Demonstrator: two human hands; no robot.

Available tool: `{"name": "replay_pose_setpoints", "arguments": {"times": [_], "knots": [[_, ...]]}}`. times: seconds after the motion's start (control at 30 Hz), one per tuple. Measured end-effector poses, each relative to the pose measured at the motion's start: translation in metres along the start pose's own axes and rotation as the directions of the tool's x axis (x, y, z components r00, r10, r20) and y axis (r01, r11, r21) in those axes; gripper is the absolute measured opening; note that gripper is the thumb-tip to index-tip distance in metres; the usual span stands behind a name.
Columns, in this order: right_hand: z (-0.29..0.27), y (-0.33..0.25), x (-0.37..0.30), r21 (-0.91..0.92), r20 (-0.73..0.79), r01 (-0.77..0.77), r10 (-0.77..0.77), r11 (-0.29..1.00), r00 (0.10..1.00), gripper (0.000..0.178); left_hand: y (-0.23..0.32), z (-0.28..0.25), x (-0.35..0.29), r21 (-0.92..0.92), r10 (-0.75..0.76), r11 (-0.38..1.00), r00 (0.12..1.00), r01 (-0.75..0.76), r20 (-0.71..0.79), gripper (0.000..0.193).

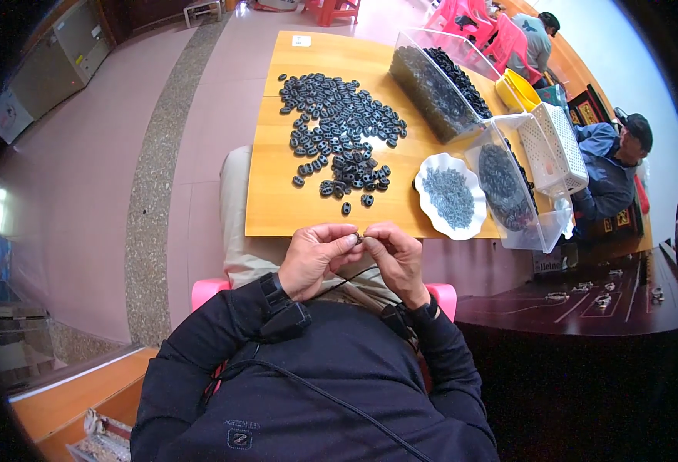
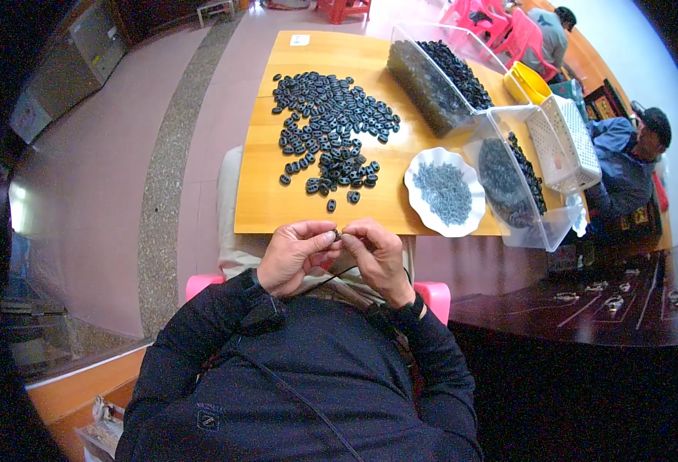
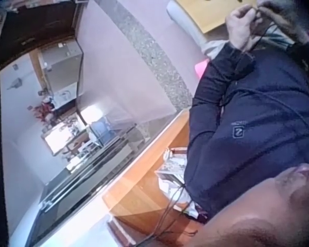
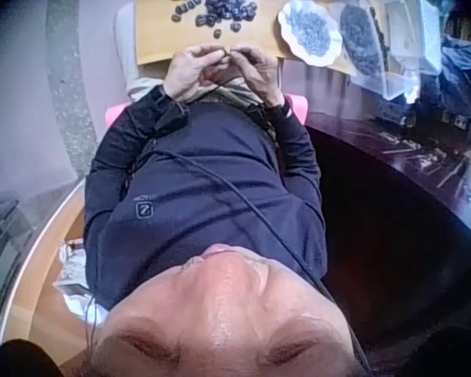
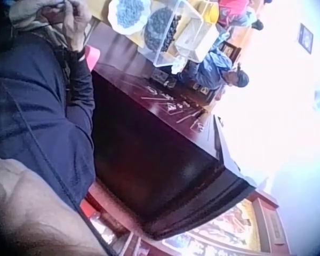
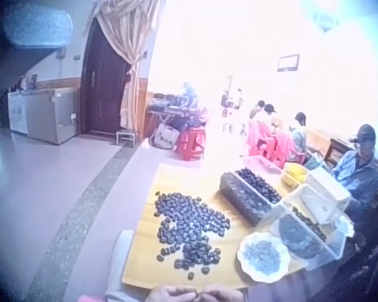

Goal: The person assembles cord locks by hand, picking up a plastic housing from the table and a metal spring from a dish. They insert the spring into the housing, press the components together, and place the completed cord lock back onto the table.

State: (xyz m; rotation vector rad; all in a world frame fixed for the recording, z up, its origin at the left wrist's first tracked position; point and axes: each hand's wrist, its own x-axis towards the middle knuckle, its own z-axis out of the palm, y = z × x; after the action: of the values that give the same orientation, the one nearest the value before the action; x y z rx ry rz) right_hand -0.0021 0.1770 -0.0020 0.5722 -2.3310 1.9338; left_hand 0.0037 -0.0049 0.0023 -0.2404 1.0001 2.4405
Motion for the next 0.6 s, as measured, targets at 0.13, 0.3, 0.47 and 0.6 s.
{"name": "replay_pose_setpoints", "arguments": {"times": [0.13, 0.3, 0.47, 0.6], "knots": [[-0.0004, -0.0012, 0.0003, -0.018, 0.015, -0.002, 0.002, 1.0, 1.0, 0.007, -0.0006, -0.0013, 0.0002, 0.026, -0.012, 1.0, 1.0, 0.012, -0.002, 0.022], [0.0009, -0.0041, -0.0012, 0.09, 0.01, -0.109, 0.109, 0.99, 0.994, 0.006, 0.0027, 0.0017, -0.0031, 0.044, -0.026, 0.999, 1.0, 0.026, -0.01, 0.024], [0.0041, -0.006, 0.0004, 0.087, -0.042, -0.098, 0.101, 0.991, 0.994, 0.004, 0.0034, 0.0027, -0.0035, 0.024, -0.024, 0.999, 1.0, 0.024, -0.003, 0.023], [0.0017, -0.0024, -0.0009, 0.1, 0.004, -0.108, 0.109, 0.989, 0.994, 0.006, -0.0002, -0.0007, -0.0003, 0.018, -0.014, 1.0, 1.0, 0.014, 0.006, 0.022]]}}
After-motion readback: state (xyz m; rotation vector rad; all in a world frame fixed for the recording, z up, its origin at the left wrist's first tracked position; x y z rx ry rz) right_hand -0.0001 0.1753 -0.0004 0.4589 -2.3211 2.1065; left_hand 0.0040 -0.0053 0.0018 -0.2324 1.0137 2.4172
